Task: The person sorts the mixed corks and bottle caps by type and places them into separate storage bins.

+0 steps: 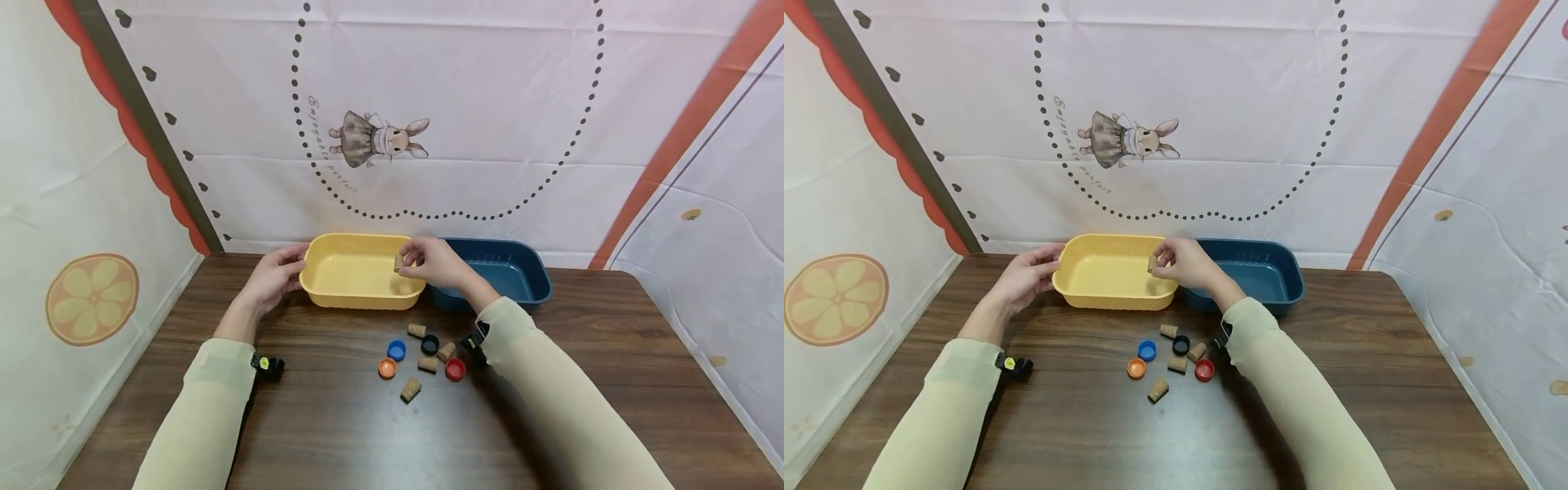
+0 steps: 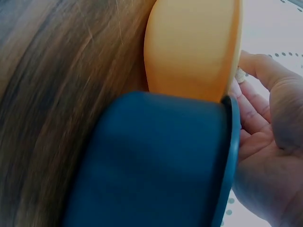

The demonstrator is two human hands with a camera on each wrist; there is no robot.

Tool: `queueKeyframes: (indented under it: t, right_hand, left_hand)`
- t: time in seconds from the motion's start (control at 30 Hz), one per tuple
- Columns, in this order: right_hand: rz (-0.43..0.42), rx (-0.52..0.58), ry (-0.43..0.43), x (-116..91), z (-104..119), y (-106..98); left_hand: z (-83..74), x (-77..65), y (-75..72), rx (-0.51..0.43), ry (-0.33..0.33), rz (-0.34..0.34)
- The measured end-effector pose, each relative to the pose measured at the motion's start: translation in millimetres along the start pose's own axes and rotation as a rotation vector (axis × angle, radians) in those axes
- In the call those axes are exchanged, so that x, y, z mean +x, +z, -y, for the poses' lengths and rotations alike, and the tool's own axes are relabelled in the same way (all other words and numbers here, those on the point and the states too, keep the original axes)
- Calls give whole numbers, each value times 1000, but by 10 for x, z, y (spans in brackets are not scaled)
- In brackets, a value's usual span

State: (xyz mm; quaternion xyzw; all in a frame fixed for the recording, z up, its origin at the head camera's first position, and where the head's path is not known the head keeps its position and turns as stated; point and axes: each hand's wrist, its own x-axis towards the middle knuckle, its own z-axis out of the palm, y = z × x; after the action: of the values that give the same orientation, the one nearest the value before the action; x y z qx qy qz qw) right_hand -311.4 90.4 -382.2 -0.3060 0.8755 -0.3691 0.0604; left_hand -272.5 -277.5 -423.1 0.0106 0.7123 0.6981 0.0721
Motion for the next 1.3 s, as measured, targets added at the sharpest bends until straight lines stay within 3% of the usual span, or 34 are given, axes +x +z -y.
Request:
queueKeyframes:
  t: [0.47,1.0,1.3]
  right_hand:
    - [-69,-71,30,22,23,64]
    - [-131,-44,-30,-327,114,-131]
    - [-119,-16,-57,-581,122,-204]
  left_hand:
    - [23,10,14,20,-16,-16]
    - [-16,18,24,29,2,-10]
    - [1,28,19,37,-6,-13]
